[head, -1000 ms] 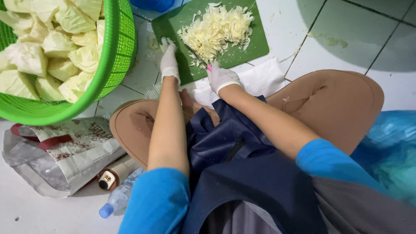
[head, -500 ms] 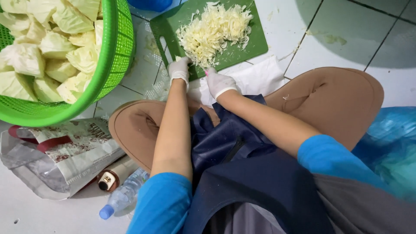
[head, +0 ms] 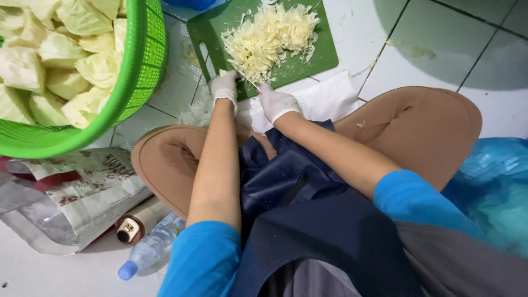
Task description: Shredding cabbage chunks into thin strips using a knife on a cutting board while sitting on the floor.
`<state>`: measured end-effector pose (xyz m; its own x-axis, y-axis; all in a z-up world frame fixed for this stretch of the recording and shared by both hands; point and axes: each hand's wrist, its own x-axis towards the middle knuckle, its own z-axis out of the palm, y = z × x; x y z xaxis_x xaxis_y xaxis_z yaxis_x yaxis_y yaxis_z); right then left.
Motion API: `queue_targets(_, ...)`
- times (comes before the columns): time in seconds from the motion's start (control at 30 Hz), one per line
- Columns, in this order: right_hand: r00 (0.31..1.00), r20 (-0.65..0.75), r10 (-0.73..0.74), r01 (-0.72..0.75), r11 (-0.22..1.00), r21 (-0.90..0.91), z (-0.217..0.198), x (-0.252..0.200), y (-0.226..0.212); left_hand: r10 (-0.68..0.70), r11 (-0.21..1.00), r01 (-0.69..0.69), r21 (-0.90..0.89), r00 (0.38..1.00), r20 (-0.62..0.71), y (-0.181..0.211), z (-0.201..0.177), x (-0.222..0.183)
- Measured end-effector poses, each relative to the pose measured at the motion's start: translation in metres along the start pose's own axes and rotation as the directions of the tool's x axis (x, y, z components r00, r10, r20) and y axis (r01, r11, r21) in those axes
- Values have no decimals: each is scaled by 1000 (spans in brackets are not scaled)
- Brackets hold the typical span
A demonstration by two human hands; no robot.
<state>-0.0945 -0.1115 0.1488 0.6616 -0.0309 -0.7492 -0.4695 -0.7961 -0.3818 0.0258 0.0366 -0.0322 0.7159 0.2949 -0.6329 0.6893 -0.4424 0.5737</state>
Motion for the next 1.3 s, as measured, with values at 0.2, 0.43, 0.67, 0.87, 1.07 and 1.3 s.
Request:
queue_targets(0.2, 999, 21, 34, -35, 998, 43, -1, 14, 3, 28, 998, -28, -50, 1000, 8, 13, -3, -28)
queue_targets(0.43, 998, -54, -42, 44, 998, 42, -5, -8, -1, -71, 945, 49, -325, 996, -58, 14, -25, -32)
queue_targets(0.67, 999, -44, -32, 32, 999, 1, -8, 5, 7, 168, 986, -168, -14, 976, 139, 70, -63, -110)
queue_targets(0.87, 996, -85, -12, 11, 1000, -9, 1, 25, 17, 254, 953, -253, -168, 967, -16, 12, -14, -48)
queue_targets(1.07, 999, -35, 7, -5, 999, 51, -1, 11, 9, 200, 976, -204, -75, 978, -63, 27, -14, -63)
queue_targets(1.3, 999, -39, -24, 27, 997, 71, -1, 3, 8, 205, 975, -208, -80, 978, -44, 17, -9, -53)
